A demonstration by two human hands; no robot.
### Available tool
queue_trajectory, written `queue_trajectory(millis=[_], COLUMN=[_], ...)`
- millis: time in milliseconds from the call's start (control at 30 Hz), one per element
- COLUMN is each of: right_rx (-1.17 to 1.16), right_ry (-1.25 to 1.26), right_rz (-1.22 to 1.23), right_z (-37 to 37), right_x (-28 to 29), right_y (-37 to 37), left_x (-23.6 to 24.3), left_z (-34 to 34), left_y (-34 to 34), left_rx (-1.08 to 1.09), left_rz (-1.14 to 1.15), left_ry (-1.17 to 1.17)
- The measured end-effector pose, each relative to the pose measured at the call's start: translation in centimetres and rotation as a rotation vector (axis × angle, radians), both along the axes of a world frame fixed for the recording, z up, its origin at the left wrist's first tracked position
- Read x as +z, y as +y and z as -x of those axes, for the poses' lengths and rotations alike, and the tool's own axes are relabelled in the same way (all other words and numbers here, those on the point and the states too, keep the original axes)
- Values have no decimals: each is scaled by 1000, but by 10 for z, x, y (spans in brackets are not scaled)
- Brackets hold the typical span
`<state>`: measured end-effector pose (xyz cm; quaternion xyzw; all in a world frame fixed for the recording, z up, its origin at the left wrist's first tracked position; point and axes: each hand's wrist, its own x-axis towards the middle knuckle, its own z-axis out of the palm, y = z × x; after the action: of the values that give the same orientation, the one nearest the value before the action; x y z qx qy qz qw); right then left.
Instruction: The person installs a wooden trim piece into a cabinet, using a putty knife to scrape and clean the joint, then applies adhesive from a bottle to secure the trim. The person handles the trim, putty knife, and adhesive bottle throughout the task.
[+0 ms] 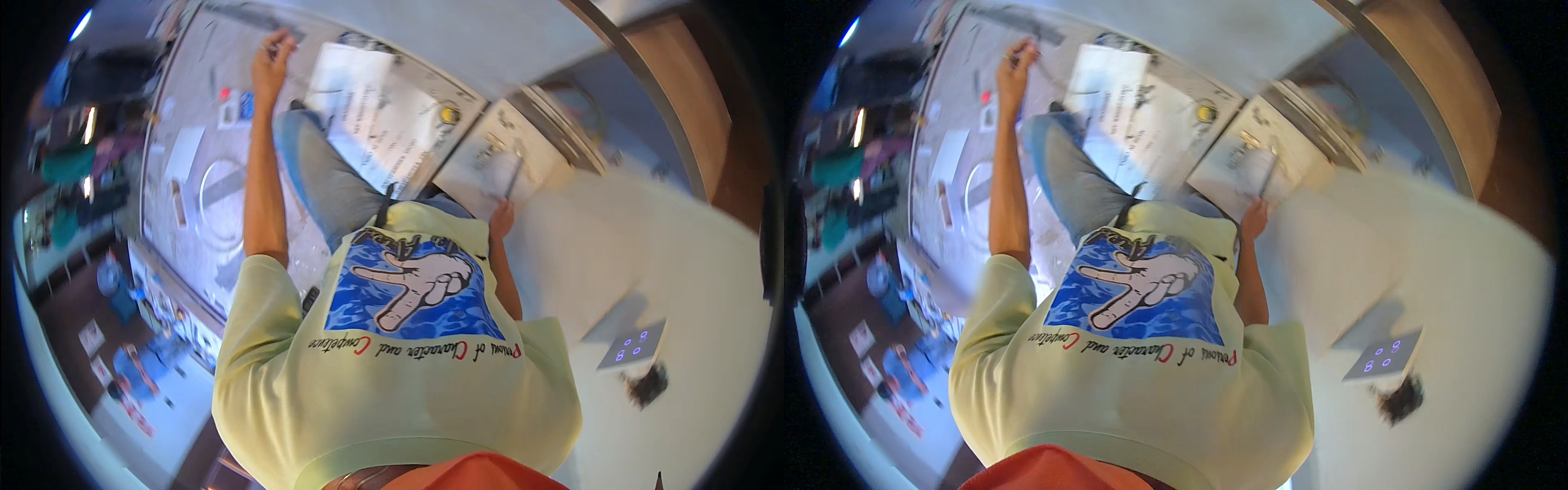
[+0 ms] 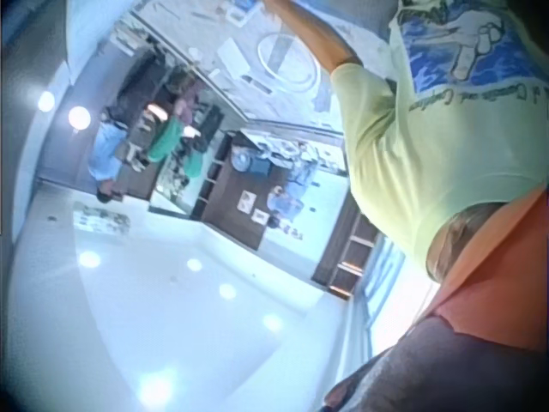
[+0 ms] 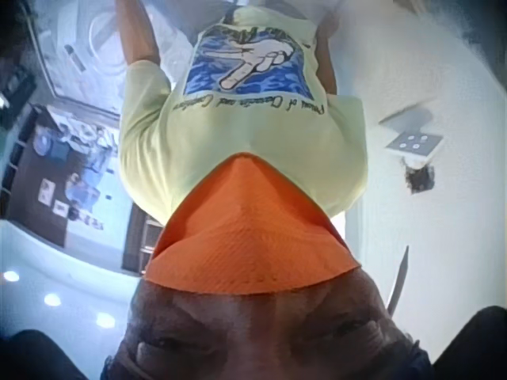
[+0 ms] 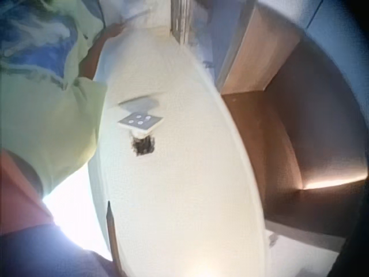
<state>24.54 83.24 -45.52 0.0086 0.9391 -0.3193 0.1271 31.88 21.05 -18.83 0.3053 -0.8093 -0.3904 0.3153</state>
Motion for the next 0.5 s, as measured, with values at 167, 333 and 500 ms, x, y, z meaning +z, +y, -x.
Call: queue_trajectory(millis=[167, 333, 500], right_rx=[-86, -199, -36], right_ry=[0, -407, -461], right_rz=[-10, 242, 213], right_z=[11, 46, 75], right_x=[-57, -70, -68], right_y=[12, 9, 31], left_x=[-51, -95, -116], left_z=[-169, -270, -300], left_y=[43, 146, 244], left_rx=[517, 771, 912], left_rz=[-101, -228, -483], left_ry=[-114, -151, -54])
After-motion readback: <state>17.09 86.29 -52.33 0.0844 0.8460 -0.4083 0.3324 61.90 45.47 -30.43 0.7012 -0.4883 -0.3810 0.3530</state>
